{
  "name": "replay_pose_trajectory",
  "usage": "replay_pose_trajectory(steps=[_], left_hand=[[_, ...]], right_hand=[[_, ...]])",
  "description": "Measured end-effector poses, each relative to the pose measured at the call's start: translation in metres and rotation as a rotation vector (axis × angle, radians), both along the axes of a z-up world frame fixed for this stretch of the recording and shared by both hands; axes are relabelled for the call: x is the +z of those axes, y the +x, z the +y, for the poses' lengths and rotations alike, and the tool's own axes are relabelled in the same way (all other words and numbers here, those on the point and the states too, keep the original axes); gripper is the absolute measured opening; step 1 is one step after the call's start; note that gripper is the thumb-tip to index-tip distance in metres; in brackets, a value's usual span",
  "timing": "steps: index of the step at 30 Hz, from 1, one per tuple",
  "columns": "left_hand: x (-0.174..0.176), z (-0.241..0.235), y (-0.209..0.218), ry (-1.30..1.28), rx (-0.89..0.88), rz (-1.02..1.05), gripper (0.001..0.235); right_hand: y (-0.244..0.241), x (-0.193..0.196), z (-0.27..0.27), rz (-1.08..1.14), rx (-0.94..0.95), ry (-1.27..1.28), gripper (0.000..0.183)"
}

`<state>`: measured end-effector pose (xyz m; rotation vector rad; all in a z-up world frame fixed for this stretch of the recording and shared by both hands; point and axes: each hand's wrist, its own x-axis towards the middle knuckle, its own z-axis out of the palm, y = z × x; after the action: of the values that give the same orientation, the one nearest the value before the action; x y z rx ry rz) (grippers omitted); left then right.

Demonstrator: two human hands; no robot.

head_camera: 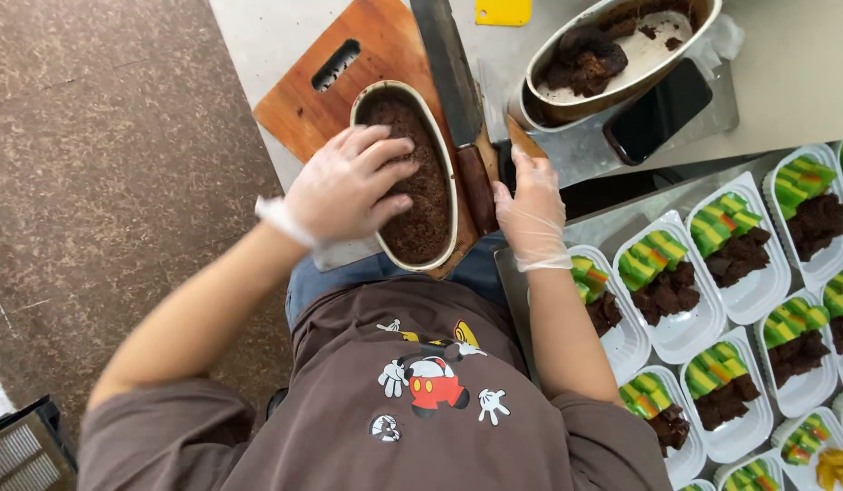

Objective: Slicing cooked meat on a cutting board and portioning it into takeout food containers alongside pre-arranged vegetables.

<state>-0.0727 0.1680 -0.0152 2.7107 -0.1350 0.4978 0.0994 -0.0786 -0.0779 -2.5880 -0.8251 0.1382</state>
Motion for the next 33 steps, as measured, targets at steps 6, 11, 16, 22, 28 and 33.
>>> replay_pose_trajectory(steps=[6,11,16,22,28,33], left_hand=[[-0.022,0.021,0.061,0.165,-0.396,0.030,0.048],[-0.020,0.026,0.064,0.108,-0.455,0.051,0.042],[-0.020,0.019,0.049,0.073,-0.363,0.036,0.036],[-0.028,0.012,0.038,0.025,-0.234,-0.005,0.033],[-0.016,0.004,0.028,0.095,-0.291,-0.073,0.048],[-0.025,-0.005,0.018,0.026,-0.247,-0.051,0.049]], right_hand=[[0.006,-0.009,-0.009,-0.013,-0.024,0.098,0.049],[-0.002,0.017,-0.013,0.088,-0.077,0.337,0.043],[-0.010,0.061,-0.018,0.076,-0.056,0.541,0.026],[-0.015,0.102,-0.023,0.215,-0.006,0.743,0.016],[-0.015,0.123,-0.022,0.350,0.150,0.834,0.028],[-0.014,0.128,-0.006,-0.032,0.340,0.956,0.026]])
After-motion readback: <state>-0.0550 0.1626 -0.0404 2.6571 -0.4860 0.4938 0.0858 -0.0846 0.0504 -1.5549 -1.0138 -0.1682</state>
